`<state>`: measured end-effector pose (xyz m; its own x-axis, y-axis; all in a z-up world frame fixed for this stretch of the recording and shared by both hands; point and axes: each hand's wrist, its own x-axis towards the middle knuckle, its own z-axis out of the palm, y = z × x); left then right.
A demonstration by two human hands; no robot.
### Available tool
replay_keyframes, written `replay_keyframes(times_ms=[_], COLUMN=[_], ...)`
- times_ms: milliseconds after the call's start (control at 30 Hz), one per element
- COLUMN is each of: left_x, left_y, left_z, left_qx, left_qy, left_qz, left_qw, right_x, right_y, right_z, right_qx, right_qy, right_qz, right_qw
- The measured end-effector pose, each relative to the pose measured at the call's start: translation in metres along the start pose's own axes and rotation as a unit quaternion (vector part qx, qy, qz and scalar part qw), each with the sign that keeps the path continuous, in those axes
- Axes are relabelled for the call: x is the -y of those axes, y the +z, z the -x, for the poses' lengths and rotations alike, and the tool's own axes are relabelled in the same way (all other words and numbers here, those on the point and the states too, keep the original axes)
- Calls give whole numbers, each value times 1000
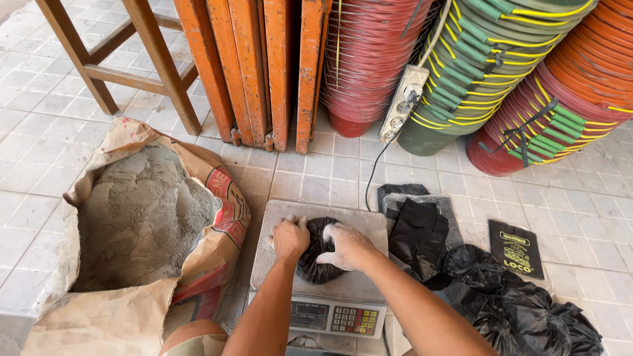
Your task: The person scoops a grey powder from a large sack into a black plastic bag using a scoop. They place the bag on a digital scale to weigh it, then tie the bag closed. The person repeats this process, filling and weighing multiple bags.
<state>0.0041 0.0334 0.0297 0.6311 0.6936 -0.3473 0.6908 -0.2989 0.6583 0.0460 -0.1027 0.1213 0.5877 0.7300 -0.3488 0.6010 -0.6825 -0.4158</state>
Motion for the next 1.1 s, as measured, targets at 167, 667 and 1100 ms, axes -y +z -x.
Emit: replay_keyframes(times_ms=[167, 667, 1100], left_x=[-2, -43, -116], left_y=[-16, -60, 19], left_z=[21, 93, 89], left_qx=[69, 148, 297], left_qy=[-51, -190, -76], left_qz=[73, 471, 560], left_qw=[994, 849, 770], right_x=[2, -12, -41], right_y=[14, 7, -80], right_z=[-3, -26, 96], right_qx=[40, -161, -333], right_qy=[47, 40, 131], right_qz=[60, -157, -195], right_qw=[996, 974, 913])
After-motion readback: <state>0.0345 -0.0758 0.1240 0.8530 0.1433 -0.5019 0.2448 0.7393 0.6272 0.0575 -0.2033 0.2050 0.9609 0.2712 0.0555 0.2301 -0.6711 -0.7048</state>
